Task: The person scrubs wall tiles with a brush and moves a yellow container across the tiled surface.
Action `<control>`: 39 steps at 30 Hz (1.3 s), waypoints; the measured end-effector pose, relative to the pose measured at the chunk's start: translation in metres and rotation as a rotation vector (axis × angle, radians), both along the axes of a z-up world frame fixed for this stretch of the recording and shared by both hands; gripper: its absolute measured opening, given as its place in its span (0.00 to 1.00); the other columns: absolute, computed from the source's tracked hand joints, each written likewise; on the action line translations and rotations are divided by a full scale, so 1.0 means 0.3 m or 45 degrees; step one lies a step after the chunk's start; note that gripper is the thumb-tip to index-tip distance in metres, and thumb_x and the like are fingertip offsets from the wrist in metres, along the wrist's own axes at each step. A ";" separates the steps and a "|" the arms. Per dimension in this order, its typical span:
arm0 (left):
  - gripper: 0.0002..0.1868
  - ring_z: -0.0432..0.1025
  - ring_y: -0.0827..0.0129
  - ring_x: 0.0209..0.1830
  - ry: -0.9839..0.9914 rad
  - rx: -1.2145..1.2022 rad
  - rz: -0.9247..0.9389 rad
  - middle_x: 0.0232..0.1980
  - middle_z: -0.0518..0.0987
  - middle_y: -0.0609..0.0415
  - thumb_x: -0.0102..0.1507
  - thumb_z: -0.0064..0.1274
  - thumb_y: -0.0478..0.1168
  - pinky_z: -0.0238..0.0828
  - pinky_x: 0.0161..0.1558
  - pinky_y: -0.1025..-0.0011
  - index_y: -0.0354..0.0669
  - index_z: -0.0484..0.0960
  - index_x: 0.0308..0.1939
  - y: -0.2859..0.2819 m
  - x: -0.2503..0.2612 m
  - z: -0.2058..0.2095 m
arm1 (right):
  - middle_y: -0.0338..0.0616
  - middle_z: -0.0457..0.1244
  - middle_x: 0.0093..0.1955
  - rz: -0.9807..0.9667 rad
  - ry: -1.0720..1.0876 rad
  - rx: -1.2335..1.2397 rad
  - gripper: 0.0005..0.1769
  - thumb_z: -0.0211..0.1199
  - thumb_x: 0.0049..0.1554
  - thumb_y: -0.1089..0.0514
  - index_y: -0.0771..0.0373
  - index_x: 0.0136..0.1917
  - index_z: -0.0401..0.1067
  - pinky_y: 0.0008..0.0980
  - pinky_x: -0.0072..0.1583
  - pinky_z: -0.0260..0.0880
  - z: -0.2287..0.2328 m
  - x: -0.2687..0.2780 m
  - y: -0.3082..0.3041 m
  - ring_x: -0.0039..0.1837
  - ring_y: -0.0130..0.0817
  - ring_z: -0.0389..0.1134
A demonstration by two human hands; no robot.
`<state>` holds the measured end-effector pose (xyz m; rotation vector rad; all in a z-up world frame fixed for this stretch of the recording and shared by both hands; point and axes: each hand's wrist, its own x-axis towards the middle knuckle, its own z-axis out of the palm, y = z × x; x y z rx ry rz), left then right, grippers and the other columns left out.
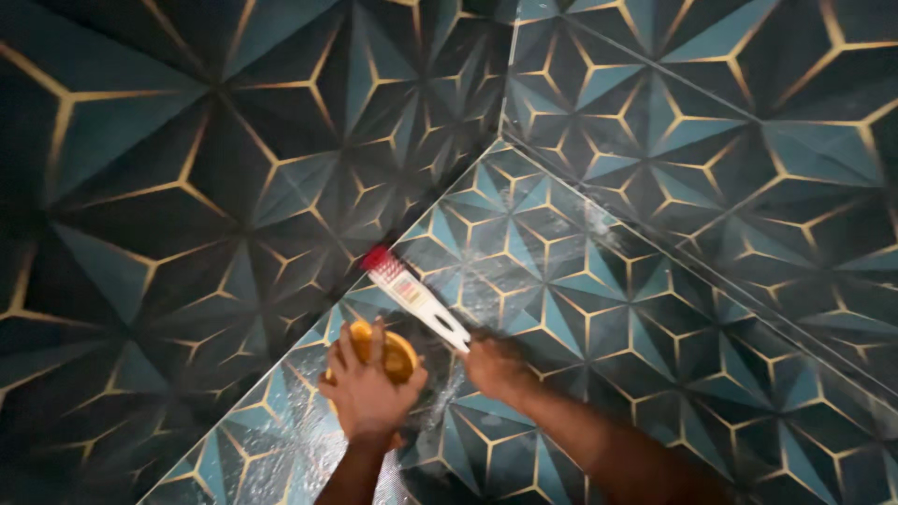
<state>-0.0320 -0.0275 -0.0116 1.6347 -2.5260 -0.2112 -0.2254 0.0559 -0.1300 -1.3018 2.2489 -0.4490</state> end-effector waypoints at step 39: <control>0.50 0.51 0.46 0.74 -0.026 -0.007 -0.010 0.77 0.54 0.45 0.50 0.51 0.73 0.51 0.60 0.36 0.62 0.66 0.74 -0.001 0.007 -0.005 | 0.57 0.69 0.42 -0.012 1.171 0.093 0.23 0.49 0.74 0.45 0.69 0.54 0.70 0.51 0.42 0.73 -0.199 -0.617 0.335 0.44 0.53 0.73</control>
